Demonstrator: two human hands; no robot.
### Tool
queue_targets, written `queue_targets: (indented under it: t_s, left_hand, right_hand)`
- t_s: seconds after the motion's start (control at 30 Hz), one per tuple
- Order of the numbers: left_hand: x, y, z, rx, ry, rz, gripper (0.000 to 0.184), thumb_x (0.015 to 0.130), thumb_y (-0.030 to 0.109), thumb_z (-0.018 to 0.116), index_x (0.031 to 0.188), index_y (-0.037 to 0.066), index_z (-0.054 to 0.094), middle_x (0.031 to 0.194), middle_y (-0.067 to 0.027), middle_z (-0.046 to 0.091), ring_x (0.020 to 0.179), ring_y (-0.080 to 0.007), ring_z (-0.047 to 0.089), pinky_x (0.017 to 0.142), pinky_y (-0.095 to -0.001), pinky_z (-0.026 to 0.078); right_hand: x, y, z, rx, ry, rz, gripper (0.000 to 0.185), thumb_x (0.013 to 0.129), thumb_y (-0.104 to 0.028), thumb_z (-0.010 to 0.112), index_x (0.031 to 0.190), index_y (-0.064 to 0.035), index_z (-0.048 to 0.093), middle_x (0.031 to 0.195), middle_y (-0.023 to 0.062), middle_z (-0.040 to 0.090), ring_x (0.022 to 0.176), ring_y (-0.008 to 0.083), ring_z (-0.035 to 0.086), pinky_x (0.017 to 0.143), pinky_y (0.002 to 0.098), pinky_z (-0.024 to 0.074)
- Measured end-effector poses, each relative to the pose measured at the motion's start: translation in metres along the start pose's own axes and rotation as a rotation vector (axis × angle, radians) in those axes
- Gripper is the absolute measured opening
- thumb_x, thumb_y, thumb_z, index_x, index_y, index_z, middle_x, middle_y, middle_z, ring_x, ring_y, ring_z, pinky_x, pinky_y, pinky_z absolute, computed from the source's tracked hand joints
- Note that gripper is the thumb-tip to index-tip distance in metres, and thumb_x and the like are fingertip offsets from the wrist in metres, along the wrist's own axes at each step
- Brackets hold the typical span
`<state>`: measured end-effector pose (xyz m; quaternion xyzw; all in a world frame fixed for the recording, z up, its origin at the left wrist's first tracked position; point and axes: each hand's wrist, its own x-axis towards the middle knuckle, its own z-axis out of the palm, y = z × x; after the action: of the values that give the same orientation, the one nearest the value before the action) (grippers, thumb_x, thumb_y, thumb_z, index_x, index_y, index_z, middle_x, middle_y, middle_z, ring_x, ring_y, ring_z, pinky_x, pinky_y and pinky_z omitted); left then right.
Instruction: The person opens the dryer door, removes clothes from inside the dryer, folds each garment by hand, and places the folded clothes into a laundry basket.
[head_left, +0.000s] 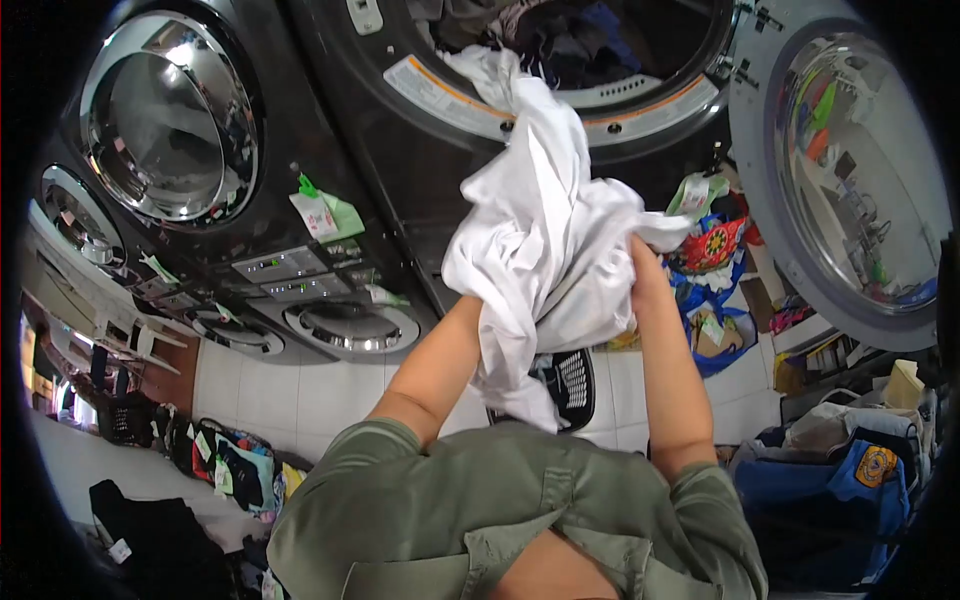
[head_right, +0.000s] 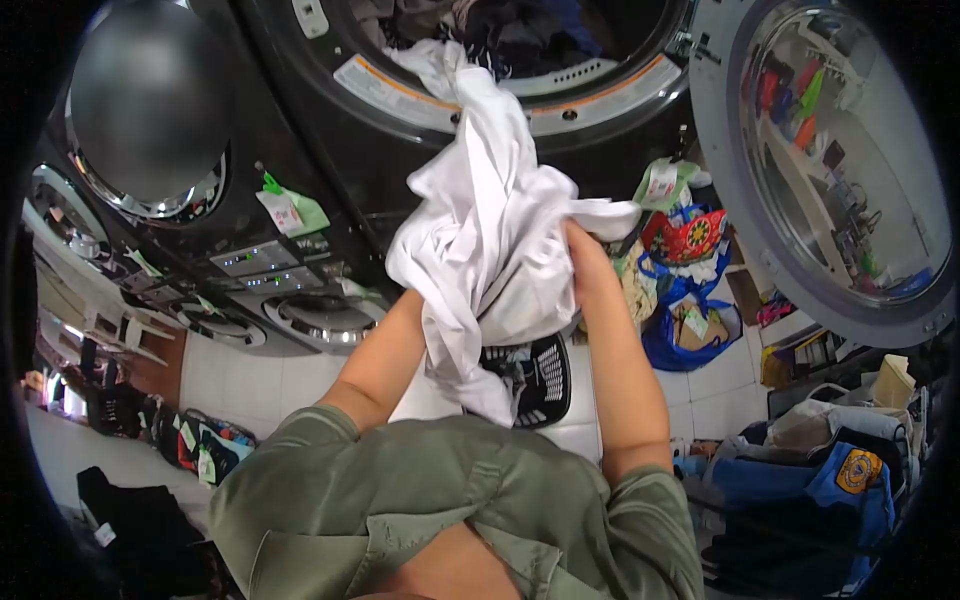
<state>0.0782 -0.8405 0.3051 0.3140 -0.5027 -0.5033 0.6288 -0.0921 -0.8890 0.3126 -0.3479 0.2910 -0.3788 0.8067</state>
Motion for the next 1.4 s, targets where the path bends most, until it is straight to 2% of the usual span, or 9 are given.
queue_targets:
  t_s: [0.2, 0.67, 0.77, 0.83, 0.93, 1.0, 1.07, 1.3, 1.4]
  left_hand:
    - [-0.071, -0.022, -0.055, 1.079, 0.284, 0.174, 0.045, 0.080, 0.040, 0.043, 0.114, 0.009, 0.043, 0.109, -0.0106, 0.049, 0.097, -0.0248, 0.049, 0.082, -0.0335, 0.040]
    - [-0.130, -0.055, -0.196, 1.512, 0.466, 0.074, 0.024, 0.081, 0.022, 0.049, 0.098, 0.006, 0.055, 0.093, -0.0087, 0.058, 0.085, -0.0226, 0.055, 0.077, -0.0314, 0.042]
    - [-0.124, -0.037, -0.140, 1.920, 0.055, 0.193, 0.015, 0.077, 0.012, 0.053, 0.090, 0.006, 0.057, 0.086, -0.0081, 0.057, 0.082, -0.0204, 0.054, 0.075, -0.0294, 0.043]
    - [-0.108, -0.068, -0.103, 1.126, 0.013, 0.176, 0.015, 0.075, 0.009, 0.055, 0.089, 0.007, 0.057, 0.087, -0.0072, 0.057, 0.081, -0.0190, 0.053, 0.075, -0.0281, 0.042]
    - [-0.097, -0.031, -0.004, 0.108, -0.037, -0.211, 0.017, 0.074, 0.008, 0.056, 0.091, 0.006, 0.057, 0.091, -0.0059, 0.056, 0.079, -0.0171, 0.051, 0.075, -0.0265, 0.043]
    - [-0.086, -0.024, 0.007, 0.113, -0.132, -0.213, 0.016, 0.073, 0.012, 0.057, 0.087, 0.006, 0.059, 0.082, -0.0073, 0.058, 0.072, -0.0178, 0.054, 0.068, -0.0268, 0.044]
    - [-0.078, 0.014, 0.022, 1.314, -0.448, 0.045, 0.017, 0.069, 0.018, 0.060, 0.081, 0.006, 0.062, 0.070, -0.0094, 0.058, 0.064, -0.0206, 0.055, 0.061, -0.0278, 0.044]
    - [-0.115, -0.003, -0.099, 0.693, 0.584, -0.444, 0.024, 0.079, 0.010, 0.049, 0.101, 0.002, 0.056, 0.091, -0.0122, 0.060, 0.084, -0.0203, 0.057, 0.072, -0.0303, 0.046]
    - [-0.087, 0.036, -0.014, 0.444, -0.130, 0.088, 0.039, 0.083, 0.020, 0.050, 0.116, 0.000, 0.043, 0.110, -0.0099, 0.050, 0.101, -0.0168, 0.047, 0.088, -0.0282, 0.036]
  right_hand:
    - [-0.029, -0.027, -0.007, 0.195, -0.648, -0.297, 0.017, 0.084, -0.021, 0.045, 0.083, -0.0048, 0.049, 0.091, 0.0152, 0.056, 0.082, 0.0239, 0.054, 0.076, 0.0362, 0.0444]
    - [-0.080, 0.043, -0.136, 0.519, -0.210, -0.210, 0.012, 0.086, -0.018, 0.041, 0.088, -0.0070, 0.047, 0.084, 0.0094, 0.051, 0.087, 0.0262, 0.050, 0.083, 0.0401, 0.0397]
    - [-0.079, 0.049, -0.156, -0.647, 0.231, -0.029, 0.040, 0.074, -0.014, 0.058, 0.109, 0.0009, 0.045, 0.091, 0.0114, 0.058, 0.089, 0.0277, 0.054, 0.087, 0.0344, 0.0389]
    - [-0.086, 0.046, -0.099, -1.493, 0.245, -0.637, 0.079, 0.058, -0.016, 0.072, 0.123, 0.0016, 0.031, 0.116, 0.0167, 0.046, 0.108, 0.0281, 0.044, 0.091, 0.0341, 0.0340]
    - [-0.083, 0.046, -0.010, -1.029, -0.310, -0.765, 0.086, 0.053, -0.022, 0.076, 0.124, -0.0015, 0.032, 0.124, 0.0176, 0.039, 0.119, 0.0324, 0.033, 0.097, 0.0375, 0.0265]
    - [-0.071, 0.057, -0.002, -1.310, -0.326, -0.814, 0.040, 0.065, -0.018, 0.069, 0.098, -0.0051, 0.053, 0.106, 0.0123, 0.054, 0.101, 0.0278, 0.049, 0.089, 0.0344, 0.0345]
    - [-0.066, 0.061, -0.003, -1.042, -0.204, -0.632, 0.016, 0.073, -0.013, 0.063, 0.084, -0.0038, 0.056, 0.088, 0.0081, 0.058, 0.079, 0.0180, 0.055, 0.073, 0.0257, 0.0414]
    - [-0.070, 0.029, 0.009, -0.903, -0.248, -0.788, 0.010, 0.081, -0.009, 0.055, 0.075, -0.0007, 0.052, 0.073, 0.0025, 0.051, 0.067, 0.0108, 0.046, 0.064, 0.0238, 0.0378]
    - [-0.066, 0.023, 0.036, -1.187, -0.690, -0.872, 0.010, 0.080, -0.009, 0.056, 0.076, -0.0003, 0.052, 0.073, 0.0033, 0.050, 0.068, 0.0118, 0.046, 0.063, 0.0246, 0.0385]
